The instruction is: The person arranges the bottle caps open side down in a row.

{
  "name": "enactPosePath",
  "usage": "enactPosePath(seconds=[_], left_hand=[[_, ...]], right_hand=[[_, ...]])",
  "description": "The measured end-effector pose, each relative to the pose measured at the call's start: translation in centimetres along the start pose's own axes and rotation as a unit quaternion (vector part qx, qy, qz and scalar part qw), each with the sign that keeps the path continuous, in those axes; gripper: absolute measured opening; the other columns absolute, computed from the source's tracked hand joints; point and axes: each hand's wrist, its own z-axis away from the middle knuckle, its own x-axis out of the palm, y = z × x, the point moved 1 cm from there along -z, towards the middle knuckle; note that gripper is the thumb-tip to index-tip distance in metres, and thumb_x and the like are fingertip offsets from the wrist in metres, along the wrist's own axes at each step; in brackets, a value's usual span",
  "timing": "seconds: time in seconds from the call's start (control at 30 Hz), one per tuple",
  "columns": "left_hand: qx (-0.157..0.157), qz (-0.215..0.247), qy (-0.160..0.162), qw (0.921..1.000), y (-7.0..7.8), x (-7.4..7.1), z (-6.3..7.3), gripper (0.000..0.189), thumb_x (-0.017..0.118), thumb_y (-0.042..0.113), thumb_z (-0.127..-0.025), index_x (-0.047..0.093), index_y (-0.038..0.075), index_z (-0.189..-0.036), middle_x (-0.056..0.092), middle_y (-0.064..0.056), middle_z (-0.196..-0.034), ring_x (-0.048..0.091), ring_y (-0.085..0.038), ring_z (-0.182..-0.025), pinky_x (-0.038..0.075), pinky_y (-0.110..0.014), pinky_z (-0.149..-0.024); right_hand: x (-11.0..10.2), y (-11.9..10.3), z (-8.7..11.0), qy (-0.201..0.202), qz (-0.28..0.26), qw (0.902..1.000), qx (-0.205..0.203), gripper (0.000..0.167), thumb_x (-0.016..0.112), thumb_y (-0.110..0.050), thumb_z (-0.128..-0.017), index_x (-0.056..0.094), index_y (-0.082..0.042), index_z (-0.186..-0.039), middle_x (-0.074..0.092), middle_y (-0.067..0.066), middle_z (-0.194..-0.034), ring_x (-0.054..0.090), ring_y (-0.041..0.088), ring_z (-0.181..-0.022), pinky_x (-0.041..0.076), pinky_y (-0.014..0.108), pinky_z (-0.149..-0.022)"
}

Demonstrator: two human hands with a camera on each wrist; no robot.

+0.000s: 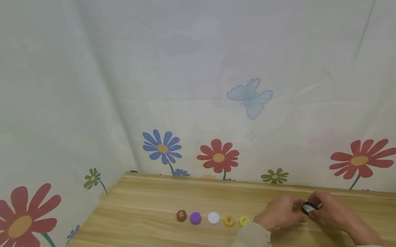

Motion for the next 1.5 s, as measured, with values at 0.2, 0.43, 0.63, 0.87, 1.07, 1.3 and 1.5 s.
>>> enactPosePath(seconds=[0.2, 0.43, 0.63, 0.87, 1.07, 1.3, 1.5], left_hand=[[0.011, -0.003, 0.007, 0.9999, -0.1, -0.3, 0.1, 0.041, 0.085, 0.027, -0.090, 0.077, 0.027, -0.130, 0.072, 0.021, -0.121, 0.061, 0.005, -0.105, 0.043, -0.011, -0.085], [-0.028, 0.039, 0.065, 0.9967, -0.5, -0.6, 0.1, 0.027, 0.089, 0.022, -0.086, 0.083, 0.031, -0.111, 0.072, 0.027, -0.103, 0.060, 0.008, -0.094, 0.042, -0.010, -0.075], [-0.036, 0.076, 0.121, 0.9891, -1.2, -1.4, 0.4, 0.017, 0.089, 0.020, -0.086, 0.084, 0.027, -0.101, 0.074, 0.025, -0.092, 0.060, 0.010, -0.083, 0.042, -0.008, -0.069], [-0.017, 0.081, 0.136, 0.9873, -1.9, -2.0, 1.2, 0.013, 0.091, 0.028, -0.087, 0.085, 0.026, -0.099, 0.074, 0.023, -0.083, 0.053, 0.015, -0.069, 0.040, -0.008, -0.064], [-0.049, 0.116, 0.137, 0.9824, -2.0, -2.4, 1.6, 0.011, 0.091, 0.031, -0.087, 0.083, 0.024, -0.091, 0.067, 0.025, -0.078, 0.056, 0.009, -0.073, 0.044, -0.014, -0.066], [-0.061, 0.161, 0.103, 0.9797, -2.0, -2.6, 1.7, 0.015, 0.088, 0.028, -0.090, 0.082, 0.023, -0.103, 0.069, 0.019, -0.077, 0.060, 0.005, -0.069, 0.047, -0.016, -0.063], [-0.015, 0.119, 0.082, 0.9894, -2.1, -2.9, 1.8, 0.034, 0.093, 0.021, -0.084, 0.080, 0.025, -0.114, 0.069, 0.020, -0.079, 0.059, 0.008, -0.077, 0.043, -0.013, -0.070]], right_hand=[[0.1, -0.1, -0.1, -0.003, -0.008, 1.0000, -0.004, 0.020, 0.080, -0.001, -0.087, 0.067, 0.005, -0.100, 0.070, 0.005, -0.090, 0.066, 0.025, -0.085, 0.054, 0.046, -0.074], [-0.4, -1.1, 0.0, -0.039, -0.091, 0.9947, 0.026, 0.016, 0.070, -0.011, -0.099, 0.068, 0.003, -0.106, 0.071, 0.005, -0.099, 0.065, 0.023, -0.092, 0.054, 0.038, -0.076], [-1.1, -2.2, 0.1, -0.064, -0.164, 0.9840, 0.025, 0.018, 0.059, -0.015, -0.108, 0.070, 0.000, -0.110, 0.069, 0.006, -0.104, 0.059, 0.020, -0.092, 0.054, 0.035, -0.073], [-1.5, -2.6, 0.3, -0.087, -0.201, 0.9758, 0.006, 0.021, 0.059, -0.017, -0.110, 0.068, 0.003, -0.113, 0.069, 0.009, -0.107, 0.063, 0.025, -0.092, 0.059, 0.040, -0.075], [-1.4, -2.6, 0.1, -0.073, -0.179, 0.9810, -0.019, 0.015, 0.061, -0.010, -0.107, 0.066, 0.003, -0.115, 0.072, 0.009, -0.109, 0.064, 0.025, -0.097, 0.057, 0.033, -0.074], [-1.3, -2.3, 0.1, -0.074, -0.188, 0.9785, -0.041, 0.014, 0.060, -0.006, -0.107, 0.067, 0.004, -0.113, 0.071, 0.010, -0.104, 0.064, 0.019, -0.088, 0.057, 0.034, -0.071], [-1.6, -2.5, 0.2, -0.086, -0.215, 0.9724, -0.029, 0.018, 0.058, -0.007, -0.108, 0.066, 0.008, -0.115, 0.070, 0.012, -0.102, 0.064, 0.026, -0.087, 0.059, 0.038, -0.072]])
